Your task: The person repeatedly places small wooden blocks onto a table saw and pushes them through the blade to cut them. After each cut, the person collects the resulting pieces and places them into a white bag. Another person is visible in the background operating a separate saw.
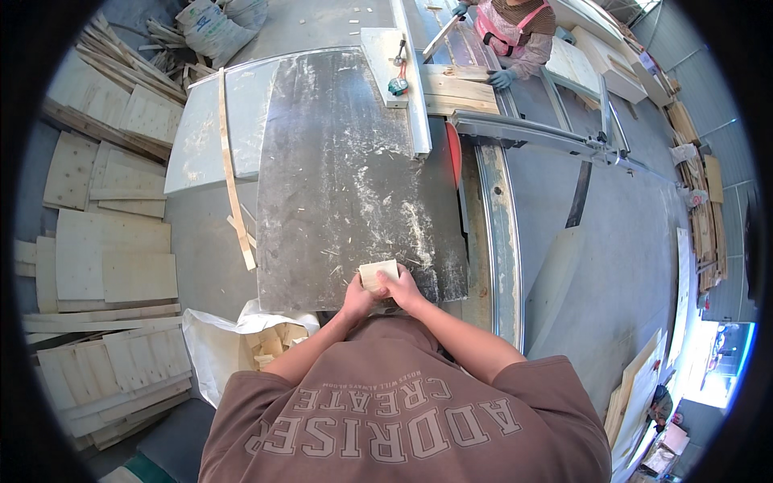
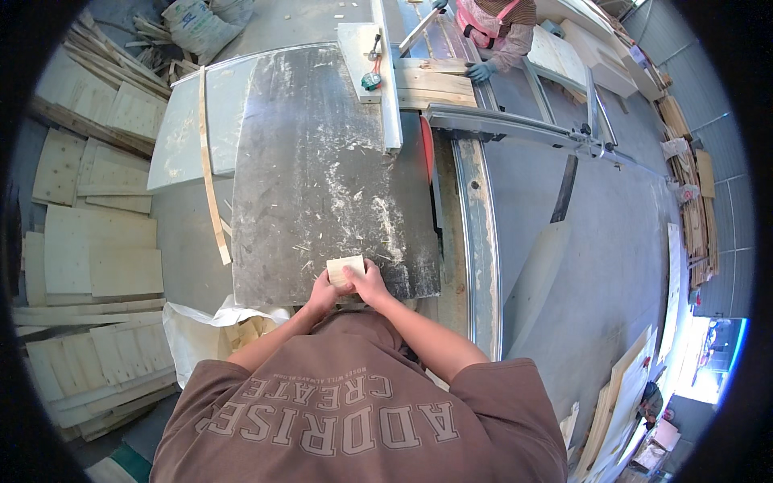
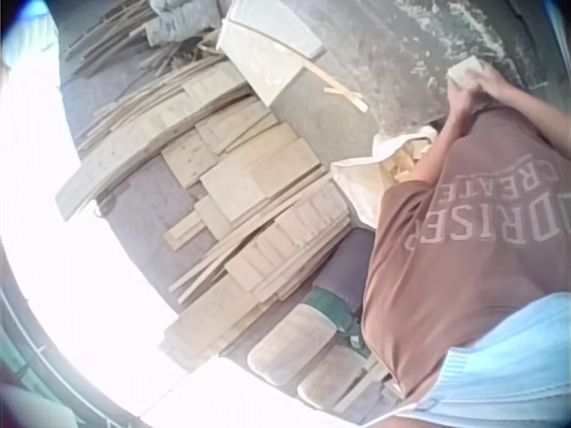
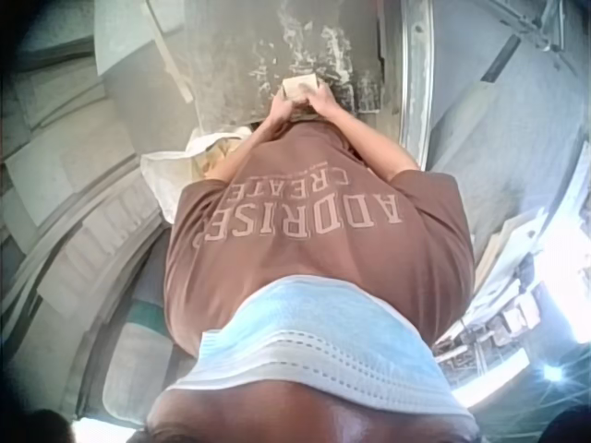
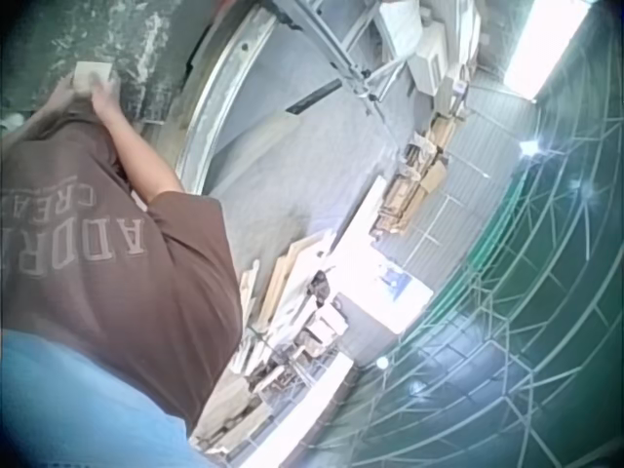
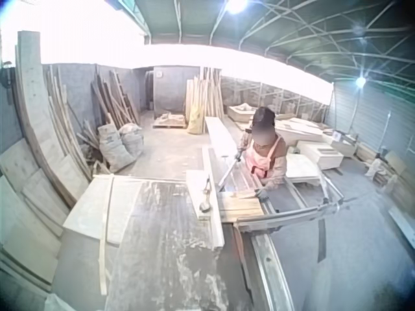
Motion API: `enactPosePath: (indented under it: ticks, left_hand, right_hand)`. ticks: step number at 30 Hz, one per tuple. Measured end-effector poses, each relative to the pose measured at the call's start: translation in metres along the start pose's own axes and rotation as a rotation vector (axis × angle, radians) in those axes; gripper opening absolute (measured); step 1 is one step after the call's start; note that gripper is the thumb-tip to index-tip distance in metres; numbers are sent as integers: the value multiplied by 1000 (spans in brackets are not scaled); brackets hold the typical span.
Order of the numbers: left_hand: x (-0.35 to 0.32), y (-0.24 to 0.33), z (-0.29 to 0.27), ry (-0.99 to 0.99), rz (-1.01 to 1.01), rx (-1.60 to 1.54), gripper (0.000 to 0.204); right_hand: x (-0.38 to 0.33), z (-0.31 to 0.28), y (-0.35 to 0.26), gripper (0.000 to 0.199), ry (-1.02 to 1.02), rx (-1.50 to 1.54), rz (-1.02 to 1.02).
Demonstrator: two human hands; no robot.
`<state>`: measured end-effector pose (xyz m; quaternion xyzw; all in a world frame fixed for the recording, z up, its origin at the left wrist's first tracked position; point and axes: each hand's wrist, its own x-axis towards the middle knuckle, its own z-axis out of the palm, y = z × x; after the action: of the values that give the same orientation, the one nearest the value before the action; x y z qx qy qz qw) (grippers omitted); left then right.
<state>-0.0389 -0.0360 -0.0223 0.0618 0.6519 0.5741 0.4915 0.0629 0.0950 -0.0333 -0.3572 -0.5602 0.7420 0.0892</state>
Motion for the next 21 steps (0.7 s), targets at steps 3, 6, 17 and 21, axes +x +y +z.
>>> enactPosePath:
  ticks: [3, 6, 17, 21]
  left_hand:
    - [-3, 6, -2, 4, -24, 18, 60]
    - [2, 5, -5, -10, -71, -100, 64]
    - [4, 8, 2, -5, -80, -14, 66]
    - [2, 1, 0, -13, -86, -11, 61]
  right_hand:
    - [-1, 1, -3, 54, 41, -7, 126]
    - [-2, 2, -13, 58, 4, -20, 139]
    - [-6, 1, -20, 56, -11, 143, 213]
    - [-5, 0, -15, 57, -11, 138, 220]
